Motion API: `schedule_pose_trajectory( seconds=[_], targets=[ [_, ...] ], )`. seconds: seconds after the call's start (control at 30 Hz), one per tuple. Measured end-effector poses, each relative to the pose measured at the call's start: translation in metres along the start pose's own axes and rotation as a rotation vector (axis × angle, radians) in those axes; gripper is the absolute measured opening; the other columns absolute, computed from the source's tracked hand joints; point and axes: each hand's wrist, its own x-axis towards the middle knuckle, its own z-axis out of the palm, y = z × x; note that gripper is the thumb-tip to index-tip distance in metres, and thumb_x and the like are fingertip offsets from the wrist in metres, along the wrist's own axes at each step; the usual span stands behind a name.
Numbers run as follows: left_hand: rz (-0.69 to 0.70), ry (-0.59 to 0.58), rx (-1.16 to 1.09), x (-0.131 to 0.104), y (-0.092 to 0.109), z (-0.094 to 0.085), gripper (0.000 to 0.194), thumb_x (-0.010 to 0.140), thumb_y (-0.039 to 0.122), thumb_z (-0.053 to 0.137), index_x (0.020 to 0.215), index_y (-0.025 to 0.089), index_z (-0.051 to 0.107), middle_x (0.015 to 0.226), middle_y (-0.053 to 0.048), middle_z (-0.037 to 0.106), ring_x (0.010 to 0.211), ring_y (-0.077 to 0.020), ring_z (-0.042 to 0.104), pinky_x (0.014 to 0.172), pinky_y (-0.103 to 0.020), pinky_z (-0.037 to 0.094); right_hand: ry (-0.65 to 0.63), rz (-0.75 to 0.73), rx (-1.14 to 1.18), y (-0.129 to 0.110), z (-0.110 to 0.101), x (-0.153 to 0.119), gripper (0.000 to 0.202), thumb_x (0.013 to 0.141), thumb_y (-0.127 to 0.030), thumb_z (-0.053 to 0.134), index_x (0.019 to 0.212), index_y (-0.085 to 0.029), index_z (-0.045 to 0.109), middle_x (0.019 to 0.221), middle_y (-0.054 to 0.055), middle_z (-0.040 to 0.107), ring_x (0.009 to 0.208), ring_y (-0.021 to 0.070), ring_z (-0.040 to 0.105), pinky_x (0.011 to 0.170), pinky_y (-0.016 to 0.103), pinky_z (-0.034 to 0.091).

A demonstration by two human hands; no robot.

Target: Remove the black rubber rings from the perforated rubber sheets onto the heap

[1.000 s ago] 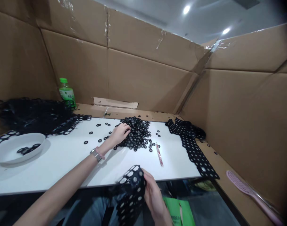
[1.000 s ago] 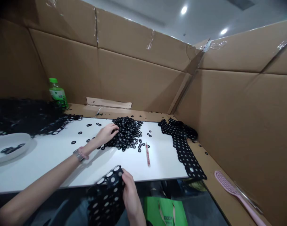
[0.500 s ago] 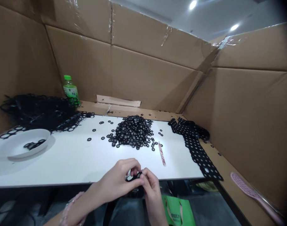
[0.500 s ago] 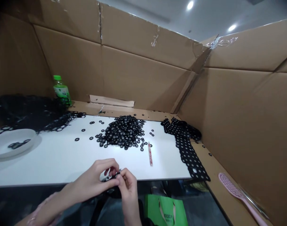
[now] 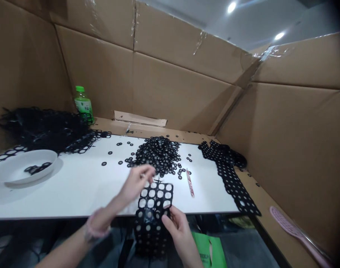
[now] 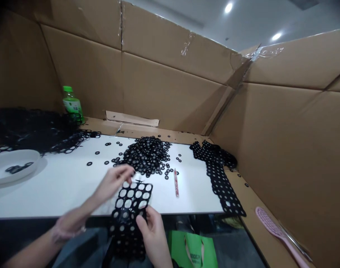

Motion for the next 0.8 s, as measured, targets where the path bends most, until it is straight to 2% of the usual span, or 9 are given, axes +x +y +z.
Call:
schedule_pose_trajectory(
  seconds=[0.1, 0.23, 0.33, 0.4, 0.5, 0.57, 0.63, 0.73, 0.8],
  targets=[
    [0.070, 0.160, 0.136, 0.052, -0.023, -0.017, 0.024, 0.087, 0.030, 0.037, 0.079, 0.016, 0.055, 0.068, -0.001, 0.057, 0.063, -0.0141, 0.055, 0.063, -0.025, 0.044, 0.081, 0.074, 0.053, 0.010, -0.004, -0.002, 0.043, 0.058, -0.035, 0.076, 0.097, -0.021, 0.067, 0.109, 0.005, 0.065, 0.108, 0.0235, 0.054, 0.094, 0.035, 0.040],
    [0.198, 0.025, 0.322, 0.100, -0.061, -0.007, 0.018, 0.082, 0.024, 0.044, 0.079, 0.016, 0.060, 0.081, -0.005, 0.060, 0.077, -0.0179, 0.056, 0.076, -0.030, 0.044, 0.188, 0.137, 0.144, 0.016, 0.001, 0.002, 0.040, 0.062, -0.033, 0.073, 0.100, -0.023, 0.066, 0.119, 0.002, 0.059, 0.120, 0.0219, 0.044, 0.100, 0.034, 0.034],
    [0.211, -0.039, 0.349, 0.106, -0.073, 0.005, 0.009, 0.074, 0.021, 0.056, 0.078, 0.017, 0.063, 0.087, -0.007, 0.062, 0.085, -0.0215, 0.056, 0.081, -0.034, 0.044, 0.241, 0.153, 0.310, 0.009, 0.008, 0.007, 0.039, 0.059, -0.037, 0.074, 0.094, -0.022, 0.067, 0.116, 0.004, 0.061, 0.119, 0.0232, 0.046, 0.097, 0.035, 0.039],
    [0.227, -0.028, 0.354, 0.095, -0.065, 0.006, 0.013, 0.073, 0.022, 0.058, 0.085, 0.017, 0.063, 0.097, -0.008, 0.060, 0.095, -0.0234, 0.054, 0.087, -0.038, 0.041, 0.206, 0.140, 0.384, 0.001, 0.012, 0.008, 0.038, 0.058, -0.039, 0.074, 0.091, -0.020, 0.067, 0.110, 0.006, 0.064, 0.114, 0.0250, 0.050, 0.094, 0.037, 0.042],
    [0.300, 0.018, 0.252, 0.060, -0.029, -0.003, 0.014, 0.082, 0.024, 0.050, 0.090, 0.017, 0.060, 0.098, -0.008, 0.060, 0.096, -0.0203, 0.053, 0.088, -0.035, 0.041, 0.127, 0.127, 0.408, -0.006, 0.017, 0.008, 0.038, 0.058, -0.039, 0.074, 0.089, -0.020, 0.065, 0.099, 0.006, 0.069, 0.103, 0.0258, 0.058, 0.089, 0.038, 0.044],
    [0.371, -0.052, 0.133, 0.028, 0.001, -0.009, 0.012, 0.084, 0.024, 0.050, 0.087, 0.017, 0.059, 0.088, -0.006, 0.060, 0.086, -0.0173, 0.055, 0.079, -0.030, 0.044, 0.118, 0.125, 0.401, -0.009, 0.019, 0.007, 0.038, 0.057, -0.038, 0.075, 0.088, -0.020, 0.065, 0.094, 0.005, 0.070, 0.098, 0.0248, 0.060, 0.087, 0.038, 0.046],
    [0.457, -0.204, 0.093, -0.003, 0.024, -0.011, 0.013, 0.080, 0.026, 0.058, 0.089, 0.017, 0.059, 0.085, -0.006, 0.061, 0.082, -0.0169, 0.055, 0.074, -0.028, 0.045, 0.095, 0.102, 0.404, -0.010, 0.021, 0.006, 0.038, 0.056, -0.038, 0.076, 0.087, -0.020, 0.064, 0.089, 0.004, 0.070, 0.093, 0.0233, 0.062, 0.084, 0.036, 0.047],
    [0.472, -0.340, 0.118, -0.034, 0.036, -0.004, 0.016, 0.078, 0.027, 0.060, 0.090, 0.016, 0.060, 0.084, -0.007, 0.061, 0.078, -0.0171, 0.055, 0.069, -0.028, 0.045, 0.063, 0.068, 0.414, -0.012, 0.023, 0.004, 0.036, 0.056, -0.036, 0.077, 0.085, -0.019, 0.065, 0.085, 0.003, 0.070, 0.089, 0.0215, 0.062, 0.082, 0.034, 0.048],
    [0.406, -0.347, 0.114, -0.042, 0.031, 0.002, 0.013, 0.082, 0.023, 0.054, 0.091, 0.016, 0.060, 0.085, -0.007, 0.060, 0.079, -0.0167, 0.055, 0.069, -0.027, 0.045, 0.066, 0.051, 0.417, -0.012, 0.023, 0.004, 0.036, 0.054, -0.033, 0.079, 0.084, -0.019, 0.065, 0.085, 0.003, 0.070, 0.089, 0.0204, 0.062, 0.082, 0.032, 0.047]
  ],
)
